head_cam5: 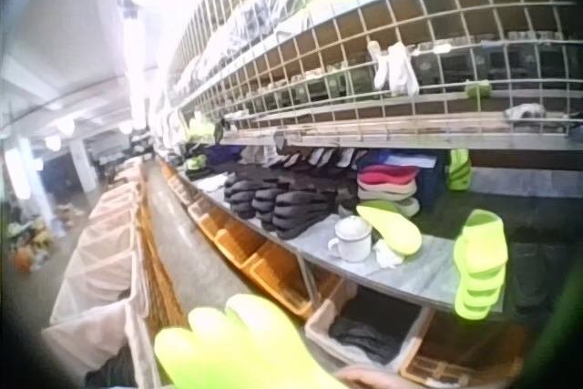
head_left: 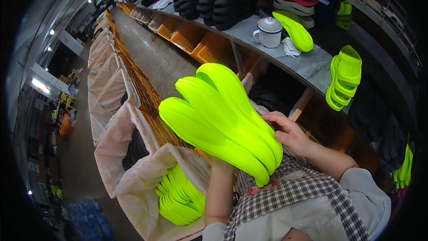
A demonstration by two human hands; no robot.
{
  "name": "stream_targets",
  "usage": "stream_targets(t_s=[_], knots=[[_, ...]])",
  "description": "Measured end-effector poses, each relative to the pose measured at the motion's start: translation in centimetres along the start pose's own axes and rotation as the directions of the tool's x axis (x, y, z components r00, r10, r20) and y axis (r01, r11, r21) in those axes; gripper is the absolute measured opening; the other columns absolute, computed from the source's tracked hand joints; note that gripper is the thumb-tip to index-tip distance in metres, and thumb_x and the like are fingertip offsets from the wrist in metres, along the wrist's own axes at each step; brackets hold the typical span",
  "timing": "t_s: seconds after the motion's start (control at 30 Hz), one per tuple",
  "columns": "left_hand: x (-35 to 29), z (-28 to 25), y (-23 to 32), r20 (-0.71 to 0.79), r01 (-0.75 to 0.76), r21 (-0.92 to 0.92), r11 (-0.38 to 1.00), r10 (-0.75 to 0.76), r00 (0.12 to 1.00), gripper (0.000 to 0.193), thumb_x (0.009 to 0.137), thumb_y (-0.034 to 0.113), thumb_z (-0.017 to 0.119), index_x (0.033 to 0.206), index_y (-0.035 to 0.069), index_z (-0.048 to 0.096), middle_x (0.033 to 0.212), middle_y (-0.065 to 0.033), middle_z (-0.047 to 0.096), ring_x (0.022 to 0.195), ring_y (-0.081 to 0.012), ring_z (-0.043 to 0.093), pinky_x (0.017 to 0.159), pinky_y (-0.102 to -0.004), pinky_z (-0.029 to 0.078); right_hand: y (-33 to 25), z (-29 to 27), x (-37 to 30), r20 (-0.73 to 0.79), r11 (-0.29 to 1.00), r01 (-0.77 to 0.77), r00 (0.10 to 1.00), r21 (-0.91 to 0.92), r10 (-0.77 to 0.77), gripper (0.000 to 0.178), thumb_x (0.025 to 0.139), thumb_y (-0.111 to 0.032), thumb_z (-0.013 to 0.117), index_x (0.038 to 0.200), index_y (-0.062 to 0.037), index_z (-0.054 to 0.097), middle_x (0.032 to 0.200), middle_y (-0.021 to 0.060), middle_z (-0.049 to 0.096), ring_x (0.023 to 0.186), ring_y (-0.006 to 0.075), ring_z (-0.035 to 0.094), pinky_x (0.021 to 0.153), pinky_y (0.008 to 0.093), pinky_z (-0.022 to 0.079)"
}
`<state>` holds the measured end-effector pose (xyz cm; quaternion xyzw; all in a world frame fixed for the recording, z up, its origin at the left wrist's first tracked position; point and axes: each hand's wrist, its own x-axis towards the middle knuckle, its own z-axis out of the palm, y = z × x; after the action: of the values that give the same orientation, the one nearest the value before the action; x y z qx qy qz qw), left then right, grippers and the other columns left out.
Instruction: The person picks up stacks of grey and neon green slippers from a shelf, inspects them, and places them into large fabric bins. They also handle black slippers, moving them between bins and a metal pot.
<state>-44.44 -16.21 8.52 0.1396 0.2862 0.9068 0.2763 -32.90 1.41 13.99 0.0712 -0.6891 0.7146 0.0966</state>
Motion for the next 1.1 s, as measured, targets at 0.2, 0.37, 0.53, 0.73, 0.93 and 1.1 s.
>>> stream_targets(t_s=[0.2,0.37,0.53,0.73,0.93,1.1], knots=[[-0.2,-0.1,-0.5,0.033,0.020,-0.008,1.000,-0.020,0.999,0.060,0.092,0.046,0.047,0.136,0.006,0.038,0.131,-0.0138,0.048,0.117,-0.0299,0.049,0.098,-0.0416,0.042,-0.2,-0.3,1.0,-0.036,0.980,-0.060,0.998,-0.191,0.054,0.074,0.080,-0.022,0.069,0.138,0.0026,0.032,0.133,0.0182,0.040,0.126,0.0274,0.038,0.106,0.0359,0.029],[-0.2,0.1,-0.3,0.037,0.044,0.064,0.997,-0.046,0.998,0.051,0.093,0.032,0.051,0.135,0.005,0.038,0.130,-0.0115,0.049,0.115,-0.0261,0.051,0.095,-0.0400,0.044,-0.5,-0.7,1.3,0.008,0.976,-0.196,0.980,-0.094,0.198,0.091,0.072,-0.019,0.077,0.141,0.0046,0.023,0.142,0.0207,0.031,0.133,0.0275,0.030,0.109,0.0358,0.026],[-0.4,0.9,0.4,0.087,-0.109,0.266,0.958,0.088,0.992,0.054,0.084,0.008,0.066,0.132,0.004,0.042,0.126,-0.0089,0.051,0.113,-0.0227,0.052,0.095,-0.0372,0.044,0.0,-1.4,1.9,0.093,0.982,-0.189,0.978,-0.016,0.189,0.092,0.072,-0.016,0.077,0.142,0.0045,0.021,0.146,0.0191,0.028,0.136,0.0253,0.026,0.111,0.0349,0.022],[0.2,2.1,0.9,0.149,-0.172,0.404,0.899,0.121,0.981,0.065,0.074,0.019,0.078,0.128,0.002,0.046,0.124,-0.0084,0.054,0.113,-0.0226,0.052,0.094,-0.0361,0.043,1.1,-2.3,1.9,0.186,0.979,-0.177,0.970,0.101,0.156,0.095,0.073,-0.012,0.076,0.144,0.0032,0.016,0.148,0.0158,0.024,0.137,0.0232,0.022,0.112,0.0349,0.019],[0.2,2.3,1.4,0.194,-0.156,0.509,0.846,0.064,0.979,0.063,0.075,0.023,0.078,0.125,-0.001,0.048,0.119,-0.0094,0.058,0.108,-0.0219,0.055,0.092,-0.0346,0.044,1.8,-2.9,2.4,0.212,0.967,-0.236,0.954,0.100,0.211,0.098,0.071,-0.009,0.076,0.146,-0.0021,0.013,0.147,0.0128,0.025,0.136,0.0223,0.023,0.112,0.0372,0.019],[0.1,1.6,1.7,0.219,-0.119,0.571,0.812,-0.012,0.976,0.060,0.077,0.022,0.076,0.124,-0.002,0.049,0.121,-0.0112,0.057,0.109,-0.0212,0.055,0.093,-0.0347,0.043,1.9,-3.3,2.7,0.270,0.966,-0.238,0.941,0.098,0.204,0.099,0.068,-0.009,0.078,0.145,-0.0021,0.016,0.144,0.0129,0.029,0.135,0.0226,0.026,0.111,0.0369,0.020]])
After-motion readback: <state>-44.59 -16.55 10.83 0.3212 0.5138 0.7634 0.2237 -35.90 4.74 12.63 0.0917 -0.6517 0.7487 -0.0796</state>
